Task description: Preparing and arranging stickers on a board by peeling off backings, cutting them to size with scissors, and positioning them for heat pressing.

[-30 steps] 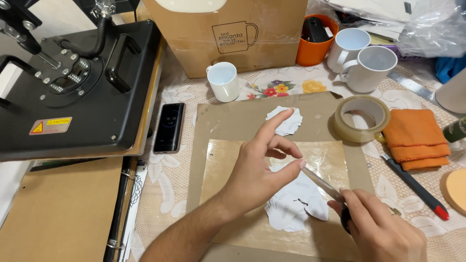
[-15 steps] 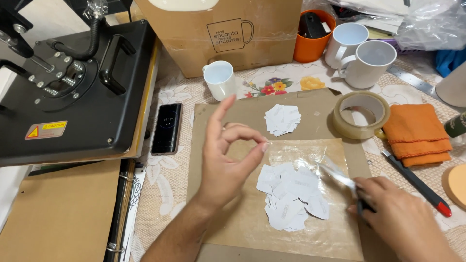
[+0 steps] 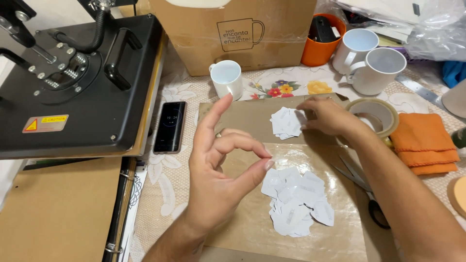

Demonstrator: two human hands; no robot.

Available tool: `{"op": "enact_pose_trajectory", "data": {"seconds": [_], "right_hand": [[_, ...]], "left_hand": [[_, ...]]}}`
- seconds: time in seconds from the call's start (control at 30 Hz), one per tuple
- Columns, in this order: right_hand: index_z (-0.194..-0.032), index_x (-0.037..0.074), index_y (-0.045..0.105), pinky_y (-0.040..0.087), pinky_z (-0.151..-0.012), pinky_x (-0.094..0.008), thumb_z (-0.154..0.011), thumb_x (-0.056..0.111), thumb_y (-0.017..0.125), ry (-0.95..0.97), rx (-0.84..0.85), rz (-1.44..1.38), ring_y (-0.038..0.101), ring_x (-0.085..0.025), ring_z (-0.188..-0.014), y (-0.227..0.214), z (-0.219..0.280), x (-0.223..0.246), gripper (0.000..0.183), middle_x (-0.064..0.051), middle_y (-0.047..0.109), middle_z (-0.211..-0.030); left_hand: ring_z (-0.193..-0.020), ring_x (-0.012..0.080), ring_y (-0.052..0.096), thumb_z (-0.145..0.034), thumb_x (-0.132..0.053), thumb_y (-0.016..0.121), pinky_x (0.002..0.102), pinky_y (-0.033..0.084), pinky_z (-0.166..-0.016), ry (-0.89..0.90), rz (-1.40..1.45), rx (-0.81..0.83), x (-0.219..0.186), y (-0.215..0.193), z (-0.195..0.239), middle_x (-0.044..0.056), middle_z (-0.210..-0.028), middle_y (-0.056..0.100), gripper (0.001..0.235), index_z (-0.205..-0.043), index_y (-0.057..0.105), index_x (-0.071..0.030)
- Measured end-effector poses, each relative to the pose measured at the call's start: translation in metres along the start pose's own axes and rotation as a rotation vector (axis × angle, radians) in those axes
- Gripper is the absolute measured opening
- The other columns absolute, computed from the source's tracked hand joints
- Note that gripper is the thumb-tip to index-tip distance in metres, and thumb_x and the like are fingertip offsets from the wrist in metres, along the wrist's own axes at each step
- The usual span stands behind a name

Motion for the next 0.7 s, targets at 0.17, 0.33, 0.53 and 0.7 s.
{"op": "enact_pose_trajectory", "data": {"seconds": [0.17,0.33,0.53,0.7], "right_hand": [[-0.135,0.026,0.059,0.046,-0.096,-0.038,-0.073,0.037,0.090,0.117,0.106,0.083,0.057,-0.026,-0.117,-0.001,-0.051,-0.015,0.070,-0.005,0.057,-0.132],[-0.107,0.014,0.066,0.045,-0.077,-0.038,-0.067,0.035,0.094,0.113,0.101,0.091,0.060,-0.028,-0.099,-0.005,-0.063,-0.031,0.053,-0.008,0.067,-0.113],[-0.103,-0.002,0.073,0.057,-0.083,-0.031,-0.101,0.010,0.060,-0.063,-0.271,-0.863,0.069,-0.019,-0.089,-0.029,0.050,0.038,0.017,-0.011,0.072,-0.095],[-0.120,-0.008,0.066,0.061,-0.071,-0.038,-0.096,0.010,0.056,-0.144,-0.532,-1.371,0.074,-0.032,-0.084,-0.019,0.127,0.073,0.031,-0.024,0.074,-0.101]], "left_hand": [[-0.085,0.0154,0.065,-0.082,0.000,0.077,0.029,0.049,-0.099,0.024,0.004,-0.008,-0.003,-0.007,-0.002,0.005,-0.083,0.071,0.085,-0.152,0.029,0.004],[-0.085,0.0149,0.065,-0.081,0.001,0.078,0.028,0.050,-0.098,0.012,0.021,-0.013,-0.003,-0.007,-0.003,0.005,-0.084,0.071,0.084,-0.151,0.031,0.005],[-0.077,0.0082,0.063,-0.082,-0.002,0.075,0.021,0.052,-0.084,-0.193,0.190,0.043,0.007,0.002,0.000,0.007,-0.096,0.076,0.080,-0.150,0.034,0.004],[-0.079,0.0081,0.060,-0.084,-0.002,0.071,0.021,0.051,-0.082,-0.220,0.309,0.095,0.013,0.013,0.001,0.012,-0.109,0.074,0.086,-0.156,0.025,0.001]]}}
Point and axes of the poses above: each hand's wrist, its own z-axis away from the middle knuckle, its own y-axis out of the palm, x = y × z, the point moved 4 cm from there along -z, towards the middle knuckle
